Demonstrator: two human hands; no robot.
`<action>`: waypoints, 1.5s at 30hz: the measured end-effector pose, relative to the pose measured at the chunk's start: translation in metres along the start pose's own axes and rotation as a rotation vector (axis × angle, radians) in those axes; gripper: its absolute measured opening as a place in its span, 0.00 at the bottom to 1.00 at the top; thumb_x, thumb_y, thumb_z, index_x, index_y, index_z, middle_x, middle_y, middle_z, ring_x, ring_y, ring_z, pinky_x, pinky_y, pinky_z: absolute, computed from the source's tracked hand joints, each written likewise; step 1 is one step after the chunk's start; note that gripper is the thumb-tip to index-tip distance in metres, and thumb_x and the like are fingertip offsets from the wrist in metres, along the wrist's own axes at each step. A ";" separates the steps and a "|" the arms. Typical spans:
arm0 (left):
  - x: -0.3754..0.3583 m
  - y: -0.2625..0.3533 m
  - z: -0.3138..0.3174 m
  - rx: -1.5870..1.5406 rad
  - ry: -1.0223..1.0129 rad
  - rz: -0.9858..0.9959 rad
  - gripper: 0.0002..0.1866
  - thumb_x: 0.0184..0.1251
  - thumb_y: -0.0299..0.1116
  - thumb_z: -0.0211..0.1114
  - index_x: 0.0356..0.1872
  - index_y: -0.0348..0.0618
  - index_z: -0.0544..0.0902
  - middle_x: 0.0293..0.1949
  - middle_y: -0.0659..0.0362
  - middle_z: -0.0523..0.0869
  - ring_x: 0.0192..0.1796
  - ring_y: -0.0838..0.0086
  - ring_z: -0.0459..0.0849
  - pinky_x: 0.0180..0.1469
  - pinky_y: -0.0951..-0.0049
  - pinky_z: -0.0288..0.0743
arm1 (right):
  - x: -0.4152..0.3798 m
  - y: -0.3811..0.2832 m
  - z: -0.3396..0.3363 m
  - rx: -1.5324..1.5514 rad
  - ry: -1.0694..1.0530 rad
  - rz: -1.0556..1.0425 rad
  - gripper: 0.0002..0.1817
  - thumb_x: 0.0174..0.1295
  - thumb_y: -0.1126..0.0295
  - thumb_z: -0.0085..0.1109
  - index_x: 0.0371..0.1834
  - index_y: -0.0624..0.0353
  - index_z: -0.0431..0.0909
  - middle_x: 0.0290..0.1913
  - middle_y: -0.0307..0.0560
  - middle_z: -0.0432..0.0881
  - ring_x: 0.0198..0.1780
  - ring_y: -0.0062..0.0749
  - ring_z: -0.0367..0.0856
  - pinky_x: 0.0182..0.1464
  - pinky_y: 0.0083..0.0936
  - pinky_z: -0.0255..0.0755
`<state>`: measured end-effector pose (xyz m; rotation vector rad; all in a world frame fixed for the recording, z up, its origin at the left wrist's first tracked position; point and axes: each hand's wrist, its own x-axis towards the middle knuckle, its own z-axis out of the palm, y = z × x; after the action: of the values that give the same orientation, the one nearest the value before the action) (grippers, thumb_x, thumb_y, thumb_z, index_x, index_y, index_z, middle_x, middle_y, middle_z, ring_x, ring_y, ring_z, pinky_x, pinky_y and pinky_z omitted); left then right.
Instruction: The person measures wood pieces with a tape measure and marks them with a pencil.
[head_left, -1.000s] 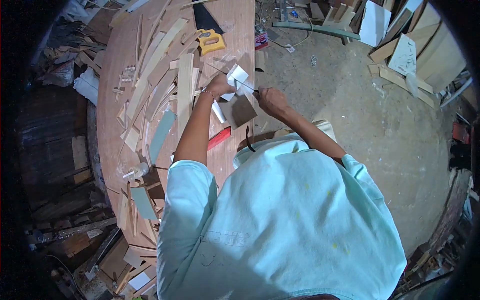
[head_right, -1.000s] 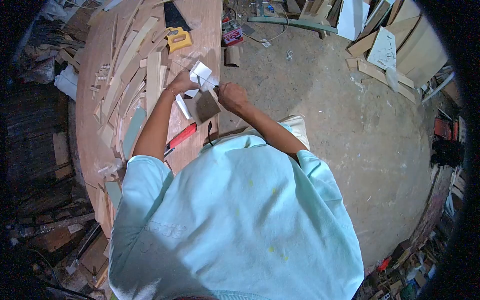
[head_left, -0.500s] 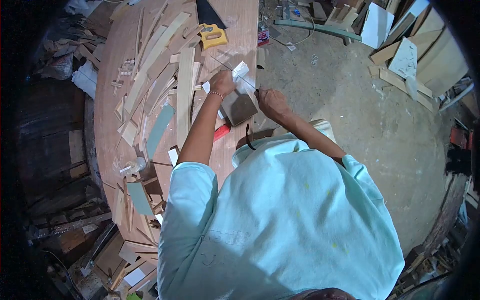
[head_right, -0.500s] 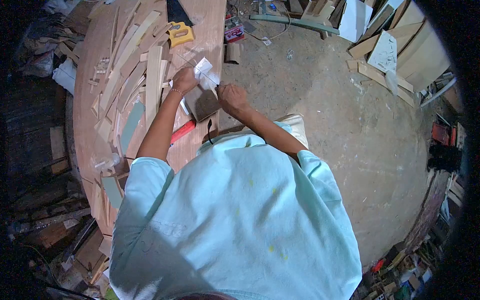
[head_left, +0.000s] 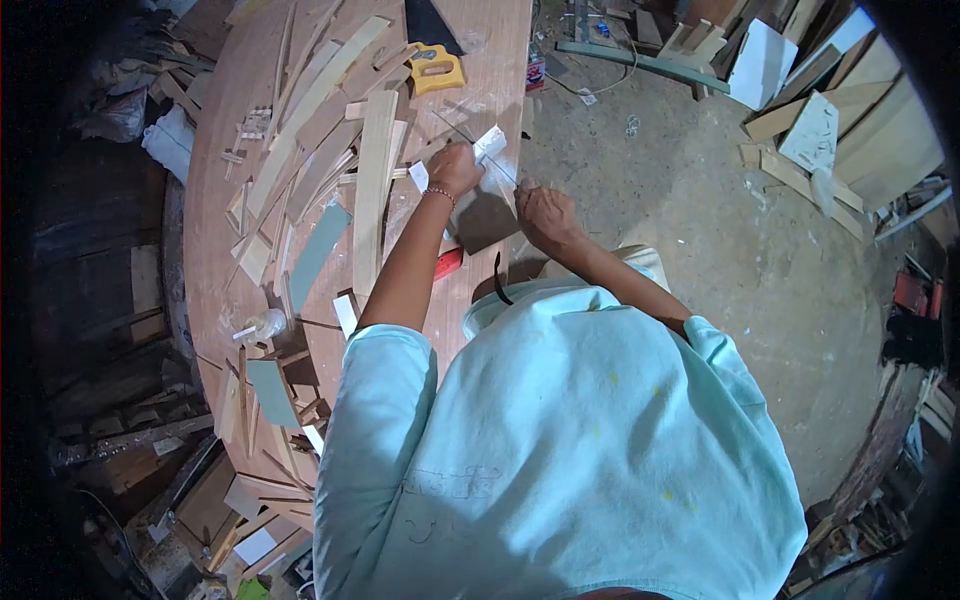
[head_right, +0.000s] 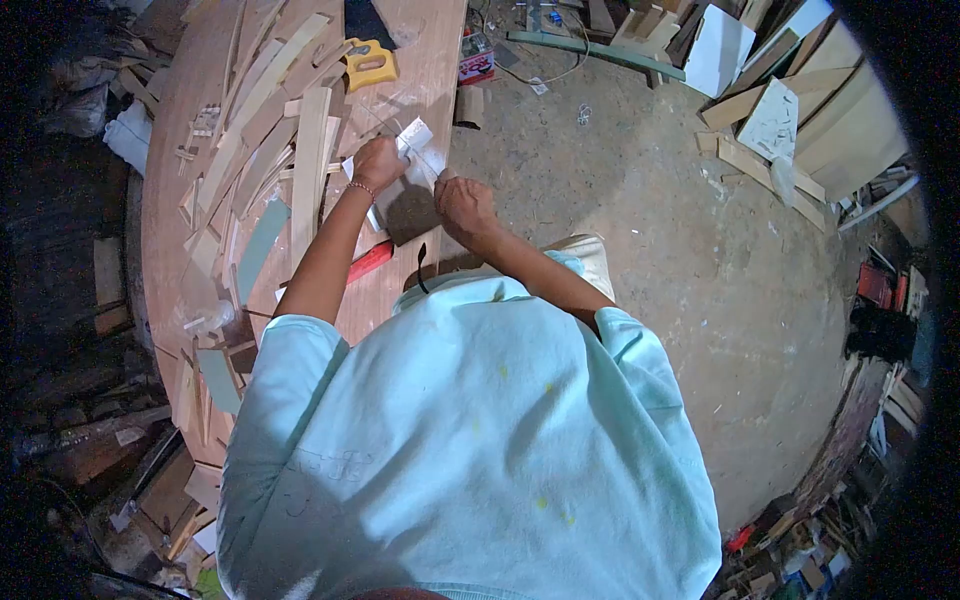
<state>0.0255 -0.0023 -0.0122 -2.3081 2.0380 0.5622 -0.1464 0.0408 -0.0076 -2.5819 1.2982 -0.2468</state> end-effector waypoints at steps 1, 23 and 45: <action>0.000 0.000 0.000 -0.001 0.003 -0.006 0.12 0.38 0.33 0.58 0.24 0.35 0.77 0.31 0.45 0.78 0.35 0.56 0.77 0.38 0.64 0.71 | 0.004 -0.001 -0.002 0.000 0.000 -0.007 0.11 0.53 0.69 0.36 0.25 0.63 0.68 0.21 0.53 0.75 0.24 0.42 0.76 0.26 0.33 0.69; -0.009 0.010 0.000 -0.014 0.062 -0.087 0.10 0.40 0.33 0.59 0.23 0.37 0.79 0.28 0.46 0.78 0.34 0.58 0.78 0.36 0.65 0.71 | 0.019 -0.005 -0.002 0.244 -0.129 0.241 0.13 0.56 0.65 0.35 0.24 0.61 0.68 0.20 0.54 0.75 0.26 0.46 0.76 0.29 0.37 0.69; -0.016 0.018 0.009 0.070 0.182 -0.094 0.07 0.41 0.29 0.56 0.22 0.38 0.78 0.27 0.47 0.79 0.32 0.59 0.78 0.36 0.67 0.72 | 0.027 -0.004 0.004 0.242 -0.091 0.176 0.12 0.56 0.67 0.35 0.24 0.62 0.66 0.21 0.58 0.74 0.27 0.47 0.75 0.30 0.36 0.69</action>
<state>0.0041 0.0123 -0.0118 -2.4802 1.9704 0.2811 -0.1264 0.0212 -0.0091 -2.2379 1.3609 -0.2346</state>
